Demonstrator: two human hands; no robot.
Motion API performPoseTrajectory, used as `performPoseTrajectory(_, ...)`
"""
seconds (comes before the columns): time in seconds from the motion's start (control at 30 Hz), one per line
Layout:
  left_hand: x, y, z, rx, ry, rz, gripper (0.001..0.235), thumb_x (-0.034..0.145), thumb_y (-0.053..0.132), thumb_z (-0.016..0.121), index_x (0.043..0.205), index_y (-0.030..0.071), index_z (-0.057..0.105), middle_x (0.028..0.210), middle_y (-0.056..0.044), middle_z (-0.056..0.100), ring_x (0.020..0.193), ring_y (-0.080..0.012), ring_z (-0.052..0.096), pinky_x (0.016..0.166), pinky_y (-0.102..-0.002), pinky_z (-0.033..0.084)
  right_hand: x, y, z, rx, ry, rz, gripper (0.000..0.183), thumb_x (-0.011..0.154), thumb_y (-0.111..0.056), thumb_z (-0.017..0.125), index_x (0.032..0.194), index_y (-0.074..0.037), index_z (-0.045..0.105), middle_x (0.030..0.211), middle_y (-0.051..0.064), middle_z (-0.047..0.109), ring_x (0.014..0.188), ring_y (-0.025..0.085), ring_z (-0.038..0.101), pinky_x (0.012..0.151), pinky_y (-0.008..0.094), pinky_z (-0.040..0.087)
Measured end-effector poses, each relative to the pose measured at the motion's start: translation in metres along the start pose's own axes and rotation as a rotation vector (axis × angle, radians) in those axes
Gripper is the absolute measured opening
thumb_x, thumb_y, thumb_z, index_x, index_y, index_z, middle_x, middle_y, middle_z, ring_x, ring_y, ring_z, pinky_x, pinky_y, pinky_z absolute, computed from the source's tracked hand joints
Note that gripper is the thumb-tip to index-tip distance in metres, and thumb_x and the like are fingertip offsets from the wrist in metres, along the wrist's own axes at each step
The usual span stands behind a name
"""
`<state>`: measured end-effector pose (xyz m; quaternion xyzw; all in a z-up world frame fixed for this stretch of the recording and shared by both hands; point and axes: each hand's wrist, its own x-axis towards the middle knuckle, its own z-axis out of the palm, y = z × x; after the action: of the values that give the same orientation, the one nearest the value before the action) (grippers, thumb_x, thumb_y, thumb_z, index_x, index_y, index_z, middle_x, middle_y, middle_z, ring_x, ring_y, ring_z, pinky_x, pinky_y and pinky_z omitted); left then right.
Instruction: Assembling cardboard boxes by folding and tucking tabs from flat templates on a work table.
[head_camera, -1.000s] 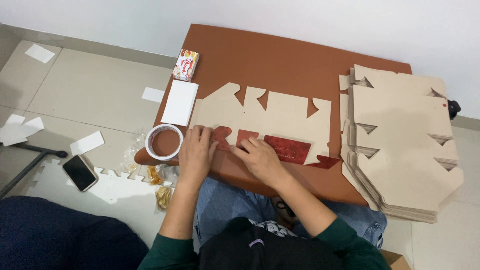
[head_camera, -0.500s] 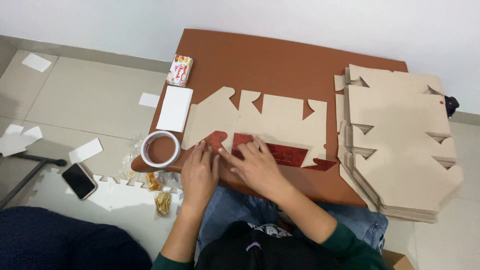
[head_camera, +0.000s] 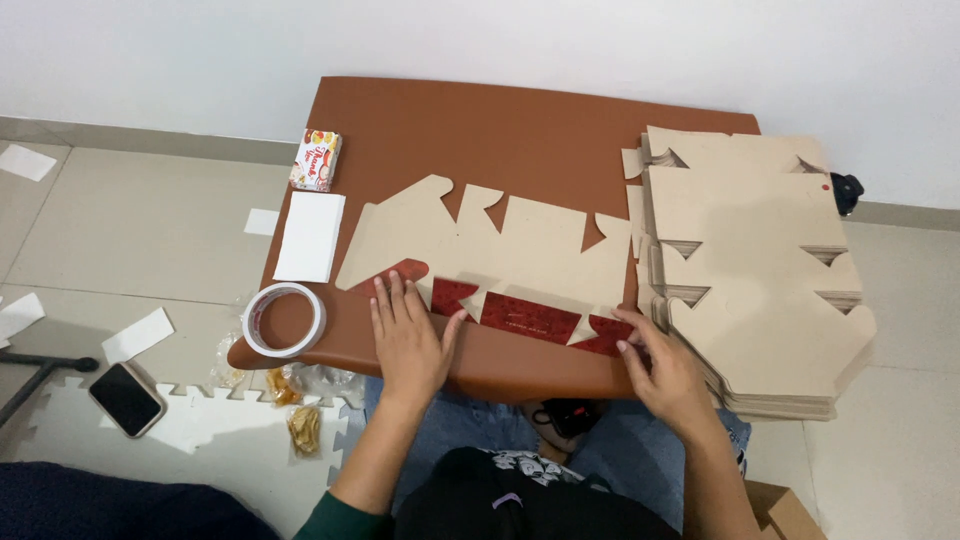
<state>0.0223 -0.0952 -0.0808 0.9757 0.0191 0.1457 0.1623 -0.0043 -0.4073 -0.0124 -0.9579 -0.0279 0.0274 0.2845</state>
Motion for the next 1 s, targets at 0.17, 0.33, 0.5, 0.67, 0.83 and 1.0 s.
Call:
performPoseTrajectory(0.17, 0.044, -0.002, 0.011, 0.045, -0.094, -0.025, 0.081, 0.094, 0.055, 0.059, 0.146, -0.006, 0.044, 0.155, -0.032, 0.035, 0.147, -0.0496, 0.028, 0.116, -0.058, 0.027, -0.015, -0.011, 0.014, 0.181, -0.033, 0.035, 0.046, 0.093, -0.018, 0.064, 0.137, -0.019, 0.055, 0.089, 0.016, 0.08, 0.087, 0.037, 0.076, 0.079, 0.048, 0.058)
performPoseTrajectory(0.33, 0.094, -0.022, 0.066, 0.282, 0.118, 0.018, 0.086, 0.084, 0.062, 0.068, 0.151, 0.014, 0.046, 0.143, -0.018, 0.053, 0.11, -0.0341, 0.055, 0.084, -0.044, 0.046, -0.027, -0.035, 0.051, 0.331, -0.153, 0.112, 0.033, 0.093, -0.026, 0.064, 0.125, -0.022, 0.06, 0.088, -0.003, 0.086, 0.039, 0.007, 0.057, 0.039, 0.022, 0.039)
performPoseTrajectory(0.5, 0.125, -0.02, 0.074, 0.388, 0.165, 0.064, 0.081, 0.087, 0.064, 0.067, 0.15, 0.017, 0.049, 0.112, -0.007, 0.062, 0.094, -0.0262, 0.058, 0.084, -0.041, 0.042, -0.024, -0.068, 0.095, 0.083, 0.143, -0.427, 0.029, 0.094, -0.023, 0.065, 0.117, -0.006, 0.068, 0.091, 0.005, 0.071, 0.081, 0.021, 0.066, 0.072, 0.037, 0.053)
performPoseTrajectory(0.67, 0.083, 0.005, 0.0, -0.164, 0.107, 0.139, 0.05, 0.103, 0.024, 0.045, 0.151, 0.008, 0.042, 0.132, -0.015, 0.057, 0.116, -0.0328, 0.054, 0.102, -0.047, 0.037, -0.019, -0.07, 0.085, -0.021, 0.304, -0.451, 0.029, 0.096, -0.028, 0.066, 0.117, -0.009, 0.067, 0.093, 0.006, 0.063, 0.08, 0.022, 0.064, 0.068, 0.035, 0.054)
performPoseTrajectory(0.83, 0.006, 0.029, -0.028, -0.491, -0.129, 0.189, 0.057, 0.107, 0.028, 0.031, 0.159, 0.005, 0.021, 0.165, -0.016, 0.027, 0.154, -0.0317, 0.023, 0.123, -0.051, 0.018, -0.036, -0.019, 0.057, -0.085, 0.363, -0.231, 0.039, 0.097, -0.039, 0.06, 0.124, -0.011, 0.066, 0.097, 0.006, 0.062, 0.09, 0.022, 0.063, 0.072, 0.036, 0.055)
performPoseTrajectory(1.0, -0.017, 0.043, -0.005, -0.261, -0.16, 0.288, 0.065, 0.107, 0.039, 0.033, 0.161, 0.008, 0.016, 0.168, -0.017, 0.015, 0.156, -0.0324, 0.013, 0.124, -0.053, 0.012, -0.054, 0.014, 0.055, -0.217, 0.272, -0.032, 0.045, 0.089, -0.052, 0.068, 0.108, -0.012, 0.067, 0.101, 0.01, 0.059, 0.101, 0.029, 0.058, 0.087, 0.044, 0.048)
